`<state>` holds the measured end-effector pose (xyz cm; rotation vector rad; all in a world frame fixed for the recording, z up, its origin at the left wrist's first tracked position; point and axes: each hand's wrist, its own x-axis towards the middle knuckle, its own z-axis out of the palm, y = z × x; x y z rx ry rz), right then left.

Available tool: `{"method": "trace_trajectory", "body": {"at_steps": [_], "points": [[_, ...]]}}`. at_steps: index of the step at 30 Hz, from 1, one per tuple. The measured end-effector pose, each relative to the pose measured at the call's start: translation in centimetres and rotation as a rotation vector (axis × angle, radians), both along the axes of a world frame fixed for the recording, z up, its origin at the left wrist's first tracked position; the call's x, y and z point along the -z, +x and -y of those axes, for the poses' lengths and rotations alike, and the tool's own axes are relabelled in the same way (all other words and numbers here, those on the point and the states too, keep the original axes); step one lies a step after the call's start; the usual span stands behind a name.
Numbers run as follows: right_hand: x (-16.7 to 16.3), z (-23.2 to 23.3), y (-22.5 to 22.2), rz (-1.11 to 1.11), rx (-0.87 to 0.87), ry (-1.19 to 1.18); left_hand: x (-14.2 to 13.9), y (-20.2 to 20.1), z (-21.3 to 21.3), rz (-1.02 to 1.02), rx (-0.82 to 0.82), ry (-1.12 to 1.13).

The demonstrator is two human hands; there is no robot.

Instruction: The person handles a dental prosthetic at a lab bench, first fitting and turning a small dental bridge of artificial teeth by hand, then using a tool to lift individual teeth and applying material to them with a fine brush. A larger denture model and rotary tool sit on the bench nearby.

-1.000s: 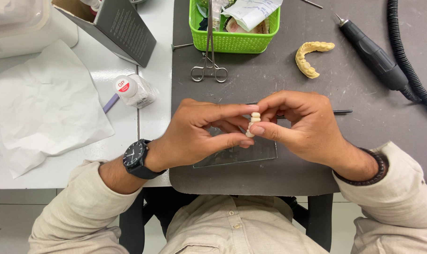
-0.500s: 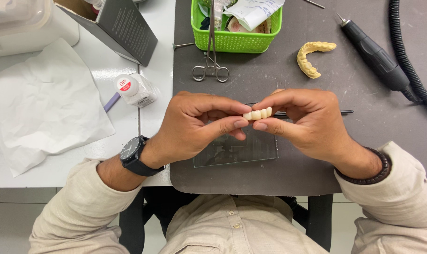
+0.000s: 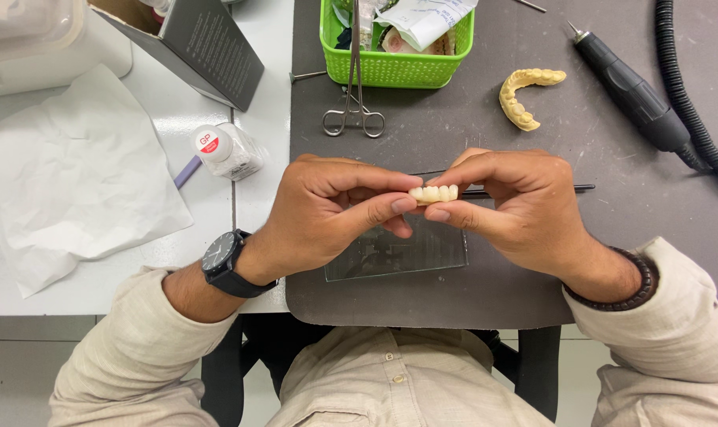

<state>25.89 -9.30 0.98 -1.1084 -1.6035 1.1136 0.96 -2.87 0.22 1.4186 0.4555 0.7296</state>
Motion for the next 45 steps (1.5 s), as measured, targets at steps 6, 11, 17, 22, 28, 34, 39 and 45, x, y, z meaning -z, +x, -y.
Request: {"method": "trace_trajectory", "body": {"at_steps": [6, 11, 17, 22, 28, 34, 39, 45], "points": [[-0.11, -0.07, -0.23, -0.008, -0.003, 0.052, -0.11, 0.04, -0.02, -0.013, -0.016, 0.019], [-0.19, -0.09, -0.38, -0.018, -0.003, 0.073, -0.23, 0.08, 0.03, -0.024, -0.050, 0.050], [-0.16, -0.02, -0.45, -0.010, 0.023, 0.064, -0.30, 0.00, -0.01, -0.050, -0.115, 0.185], [-0.23, 0.04, -0.52, -0.011, 0.054, 0.062, -0.33, 0.05, 0.09, -0.093, -0.165, 0.229], [-0.31, -0.04, -0.56, -0.055, 0.071, 0.068, -0.17, 0.26, 0.20, -0.063, -0.168, 0.110], [-0.33, 0.01, -0.50, 0.005, 0.086, 0.084, -0.20, 0.27, 0.13, -0.055, -0.164, 0.079], [-0.33, 0.05, -0.45, 0.003, 0.092, 0.063, -0.34, 0.29, 0.13, -0.059, -0.155, 0.065], [-0.44, 0.03, -0.43, 0.003, 0.073, 0.074, -0.38, 0.33, 0.20, -0.040, -0.141, 0.040]]}}
